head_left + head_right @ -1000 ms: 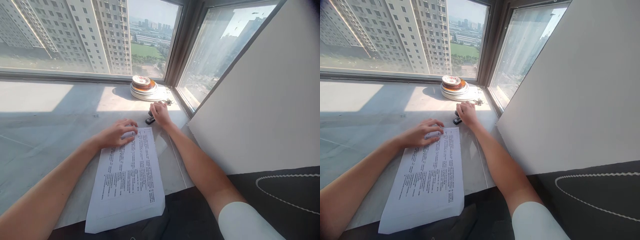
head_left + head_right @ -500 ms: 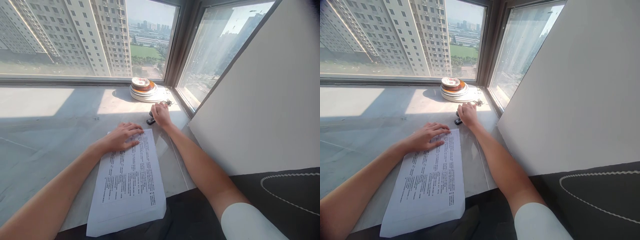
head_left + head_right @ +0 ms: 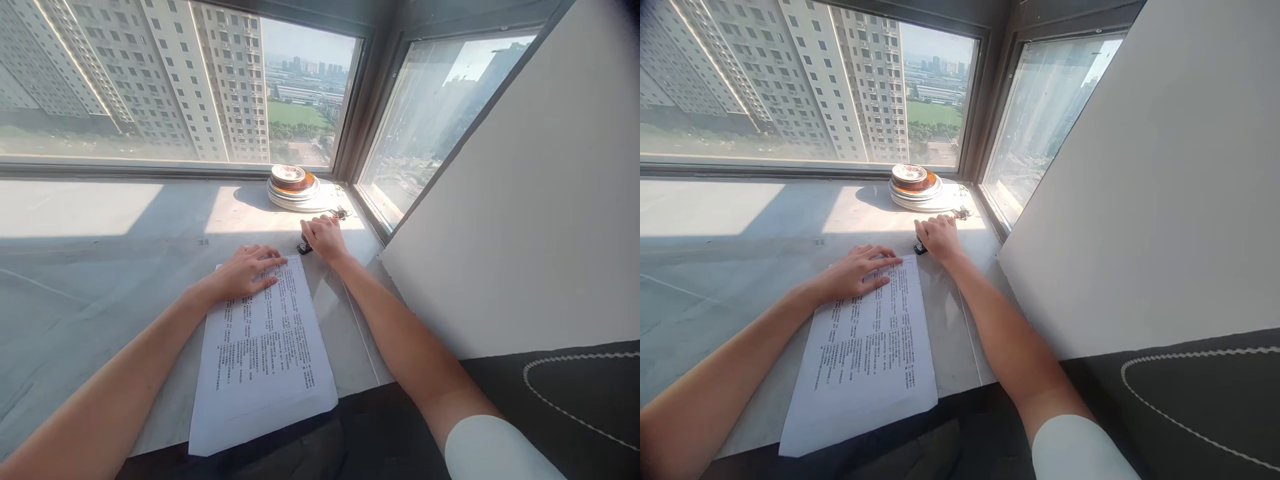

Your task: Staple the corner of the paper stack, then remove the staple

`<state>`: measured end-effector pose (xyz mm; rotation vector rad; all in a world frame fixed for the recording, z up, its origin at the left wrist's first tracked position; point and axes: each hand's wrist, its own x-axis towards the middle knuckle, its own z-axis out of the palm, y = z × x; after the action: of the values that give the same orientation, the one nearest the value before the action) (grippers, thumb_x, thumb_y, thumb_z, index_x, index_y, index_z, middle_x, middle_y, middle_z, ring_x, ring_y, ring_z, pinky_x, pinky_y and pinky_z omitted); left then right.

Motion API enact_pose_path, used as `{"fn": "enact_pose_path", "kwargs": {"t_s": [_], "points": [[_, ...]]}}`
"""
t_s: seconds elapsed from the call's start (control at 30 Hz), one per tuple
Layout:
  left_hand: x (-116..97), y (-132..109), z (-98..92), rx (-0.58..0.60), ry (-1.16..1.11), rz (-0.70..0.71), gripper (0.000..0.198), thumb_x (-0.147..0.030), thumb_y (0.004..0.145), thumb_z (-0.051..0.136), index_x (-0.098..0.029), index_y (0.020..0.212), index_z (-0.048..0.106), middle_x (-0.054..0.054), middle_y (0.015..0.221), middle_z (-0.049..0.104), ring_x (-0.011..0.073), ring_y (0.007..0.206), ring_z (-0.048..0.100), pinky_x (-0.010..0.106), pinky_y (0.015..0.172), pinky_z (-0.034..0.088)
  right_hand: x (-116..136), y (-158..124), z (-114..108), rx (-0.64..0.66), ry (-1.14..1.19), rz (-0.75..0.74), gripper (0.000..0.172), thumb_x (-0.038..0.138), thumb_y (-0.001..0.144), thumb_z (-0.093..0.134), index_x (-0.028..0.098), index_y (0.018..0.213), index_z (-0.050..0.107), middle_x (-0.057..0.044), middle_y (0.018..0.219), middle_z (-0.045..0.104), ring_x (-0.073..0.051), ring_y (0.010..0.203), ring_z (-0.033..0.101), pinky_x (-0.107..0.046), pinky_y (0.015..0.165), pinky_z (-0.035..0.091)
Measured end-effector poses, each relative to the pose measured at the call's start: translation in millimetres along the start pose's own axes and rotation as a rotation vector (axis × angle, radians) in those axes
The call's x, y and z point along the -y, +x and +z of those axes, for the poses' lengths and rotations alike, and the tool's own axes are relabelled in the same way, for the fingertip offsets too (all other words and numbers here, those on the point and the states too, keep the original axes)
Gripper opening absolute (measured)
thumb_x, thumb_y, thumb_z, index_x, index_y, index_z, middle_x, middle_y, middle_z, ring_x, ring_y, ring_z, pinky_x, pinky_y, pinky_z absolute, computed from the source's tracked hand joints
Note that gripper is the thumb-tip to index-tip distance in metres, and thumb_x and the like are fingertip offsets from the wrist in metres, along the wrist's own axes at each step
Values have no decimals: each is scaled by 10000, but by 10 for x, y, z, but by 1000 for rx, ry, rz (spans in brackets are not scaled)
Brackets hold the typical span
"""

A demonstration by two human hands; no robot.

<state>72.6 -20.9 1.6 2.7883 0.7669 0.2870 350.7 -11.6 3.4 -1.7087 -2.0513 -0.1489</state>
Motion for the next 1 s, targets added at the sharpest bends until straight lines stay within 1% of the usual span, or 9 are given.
{"fn": "enact_pose_path", "kwargs": {"t_s": [0.27, 0.33, 0.4, 0.47, 0.5, 0.6, 0.67, 0.83, 1.0], "points": [[152, 8, -5, -237, 81, -161, 317, -399, 1060, 631, -299, 1306, 805, 93, 1386, 726, 337, 1266, 644, 551, 1142, 415, 23, 2, 88, -58, -94, 107, 580, 345, 1190, 361, 187, 753, 707, -81, 841, 700, -250, 995, 570, -402, 934, 315], [255, -56, -71, -394, 131, -340, 316, -336, 1080, 585, -260, 1291, 807, 109, 1344, 742, 342, 1248, 645, 536, 1116, 447, 14, -10, 94, -74, -96, 122, 577, 348, 1188, 358, 190, 754, 703, -81, 854, 696, -250, 993, 566, -406, 933, 319], [406, -167, -140, -547, 188, -638, 379, -217, 1090, 482, -203, 1301, 796, 147, 1350, 737, 361, 1259, 634, 534, 1095, 475, 4, -22, 98, -75, -111, 126, 566, 347, 1187, 354, 196, 767, 702, -77, 875, 692, -249, 994, 560, -408, 937, 321], [566, -293, -183, -561, 214, -889, 445, -113, 1032, 479, -145, 1374, 761, 193, 1423, 702, 403, 1318, 601, 547, 1089, 493, 0, -29, 105, -70, -141, 138, 548, 333, 1182, 346, 199, 790, 704, -79, 898, 688, -251, 998, 553, -408, 941, 324], [633, -348, -192, -537, 200, -934, 483, -66, 985, 502, -117, 1397, 749, 213, 1425, 701, 415, 1306, 610, 544, 1071, 511, 1, -32, 111, -68, -161, 147, 540, 321, 1179, 340, 200, 799, 704, -82, 904, 685, -253, 1000, 549, -408, 943, 327], [743, -434, -182, -463, 163, -953, 589, 9, 905, 515, -105, 1440, 734, 212, 1422, 716, 418, 1290, 636, 529, 1054, 539, 20, -37, 132, -68, -216, 181, 535, 288, 1168, 316, 198, 807, 700, -94, 899, 673, -263, 994, 548, -414, 949, 338], [747, -428, -172, -438, 146, -945, 530, -17, 923, 528, -136, 1371, 784, 197, 1396, 737, 424, 1306, 636, 538, 1078, 536, 30, -49, 140, -78, -236, 203, 532, 291, 1169, 304, 199, 827, 702, -105, 921, 675, -270, 990, 553, -423, 952, 350], [697, -365, -169, -471, 110, -920, 495, -20, 917, 551, -167, 1305, 822, 184, 1301, 777, 392, 1264, 685, 501, 1085, 551, -19, -136, 141, -139, -183, 197, 418, 405, 1185, 320, 208, 1185, 689, -158, 1230, 674, -298, 1076, 573, -422, 928, 403], [687, -334, -142, -491, 61, -853, 430, -49, 910, 570, -213, 1182, 861, 129, 1281, 800, 332, 1185, 729, 428, 1030, 578, -68, -202, 168, -73, -185, 116, 373, 362, 1173, 363, 210, 1389, 626, -182, 1363, 665, -338, 1251, 548, -478, 1029, 413]]}}
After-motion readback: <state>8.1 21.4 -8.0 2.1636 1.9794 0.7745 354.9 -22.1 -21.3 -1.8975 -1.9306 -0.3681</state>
